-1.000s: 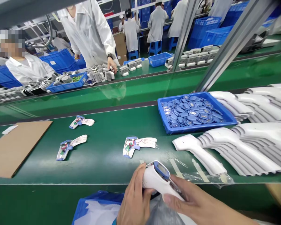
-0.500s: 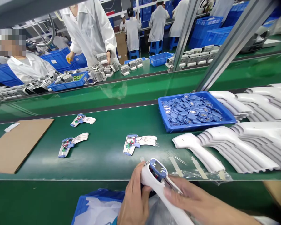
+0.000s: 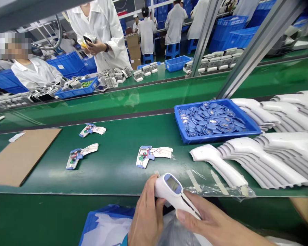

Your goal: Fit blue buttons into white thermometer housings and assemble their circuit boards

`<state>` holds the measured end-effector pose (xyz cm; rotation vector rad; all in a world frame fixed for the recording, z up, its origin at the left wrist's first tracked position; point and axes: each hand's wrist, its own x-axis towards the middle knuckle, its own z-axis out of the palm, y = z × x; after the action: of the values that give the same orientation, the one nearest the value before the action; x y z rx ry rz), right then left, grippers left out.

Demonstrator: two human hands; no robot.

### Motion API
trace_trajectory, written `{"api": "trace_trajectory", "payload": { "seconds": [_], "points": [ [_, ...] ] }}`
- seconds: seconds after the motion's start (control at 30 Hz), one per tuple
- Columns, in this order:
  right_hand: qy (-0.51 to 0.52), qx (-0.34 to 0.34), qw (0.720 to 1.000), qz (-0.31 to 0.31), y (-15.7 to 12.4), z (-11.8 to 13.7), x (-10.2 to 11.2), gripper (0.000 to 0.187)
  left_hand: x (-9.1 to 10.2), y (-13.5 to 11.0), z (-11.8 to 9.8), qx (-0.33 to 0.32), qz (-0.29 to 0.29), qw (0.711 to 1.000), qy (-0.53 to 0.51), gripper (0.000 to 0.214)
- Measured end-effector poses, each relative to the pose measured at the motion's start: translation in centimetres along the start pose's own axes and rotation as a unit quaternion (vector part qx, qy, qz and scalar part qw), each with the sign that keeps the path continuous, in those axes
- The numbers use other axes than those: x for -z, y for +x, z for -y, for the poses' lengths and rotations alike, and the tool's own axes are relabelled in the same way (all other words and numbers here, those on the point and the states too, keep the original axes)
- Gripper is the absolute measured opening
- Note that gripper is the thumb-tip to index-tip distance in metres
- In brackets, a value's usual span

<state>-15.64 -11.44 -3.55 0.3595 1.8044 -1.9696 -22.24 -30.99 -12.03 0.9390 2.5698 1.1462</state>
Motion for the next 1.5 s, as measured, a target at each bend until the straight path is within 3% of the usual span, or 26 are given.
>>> {"api": "trace_trajectory", "payload": {
  "seconds": [0.1, 0.2, 0.27, 0.33, 0.4, 0.47, 0.53, 0.63, 0.73, 0.87, 1.0, 1.07, 1.23, 1.3, 1.4, 1.5],
  "points": [
    [-0.05, -0.017, 0.999, -0.004, -0.4, -0.2, 0.7, 0.066, 0.8, 0.5, -0.1, 0.015, 0.011, 0.999, -0.047, 0.051],
    [-0.14, 0.03, 0.99, 0.012, -0.3, -0.7, 1.8, 0.053, 2.4, 1.7, -1.2, 0.068, 0.109, 0.982, -0.14, 0.045],
    [-0.175, 0.082, 0.98, -0.051, 0.4, -0.8, 2.0, 0.054, 3.4, 2.8, -2.3, 0.114, 0.149, 0.969, -0.161, 0.037],
    [-0.195, 0.139, 0.96, -0.146, 1.7, -0.3, 1.6, 0.046, 3.9, 3.9, -3.4, 0.14, 0.125, 0.971, -0.151, 0.031],
    [-0.223, 0.203, 0.927, -0.225, 3.4, 0.6, 0.5, 0.031, 4.0, 4.8, -4.4, 0.13, 0.081, 0.976, -0.153, 0.025],
    [-0.259, 0.264, 0.88, -0.297, 5.2, 1.5, -0.8, 0.04, 3.8, 5.4, -5.0, 0.097, 0.075, 0.979, -0.166, 0.019],
    [-0.307, 0.315, 0.821, -0.364, 6.5, 1.9, -1.7, 0.046, 3.4, 5.9, -5.2, 0.069, 0.109, 0.98, -0.153, 0.021],
    [-0.369, 0.393, 0.739, -0.405, 7.5, 2.0, -1.9, 0.046, 3.0, 6.3, -5.3, 0.042, 0.14, 0.989, -0.003, 0.03],
    [-0.378, 0.432, 0.702, -0.423, 7.6, 1.9, -1.2, 0.046, 3.1, 6.9, -5.3, 0.012, 0.126, 0.988, 0.089, 0.033],
    [-0.404, 0.411, 0.707, -0.41, 7.4, 2.1, -1.0, 0.044, 3.2, 7.4, -5.6, -0.012, 0.152, 0.987, -0.052, 0.019],
    [-0.407, 0.459, 0.675, -0.41, 8.0, 2.2, -1.2, 0.045, 2.9, 7.4, -5.5, -0.011, 0.144, 0.985, 0.098, 0.02],
    [-0.39, 0.471, 0.667, -0.426, 8.3, 2.2, -1.2, 0.047, 2.9, 7.4, -5.1, -0.013, 0.118, 0.987, 0.11, 0.02],
    [-0.346, 0.367, 0.731, -0.458, 7.8, 2.1, -0.6, 0.048, 3.1, 7.1, -4.0, 0.011, 0.108, 0.989, -0.101, 0.026],
    [-0.356, 0.356, 0.746, -0.436, 7.7, 1.8, -0.7, 0.045, 2.5, 6.9, -4.0, 0.015, 0.103, 0.992, -0.067, 0.027],
    [-0.368, 0.385, 0.738, -0.414, 8.0, 1.5, -1.1, 0.044, 1.0, 6.5, -4.6, 0.031, 0.083, 0.994, 0.06, 0.031],
    [-0.395, 0.365, 0.761, -0.363, 8.1, 2.4, -0.1, 0.049, 0.9, 5.8, -4.9, 0.059, 0.067, 0.995, 0.045, 0.021]
  ]
}}
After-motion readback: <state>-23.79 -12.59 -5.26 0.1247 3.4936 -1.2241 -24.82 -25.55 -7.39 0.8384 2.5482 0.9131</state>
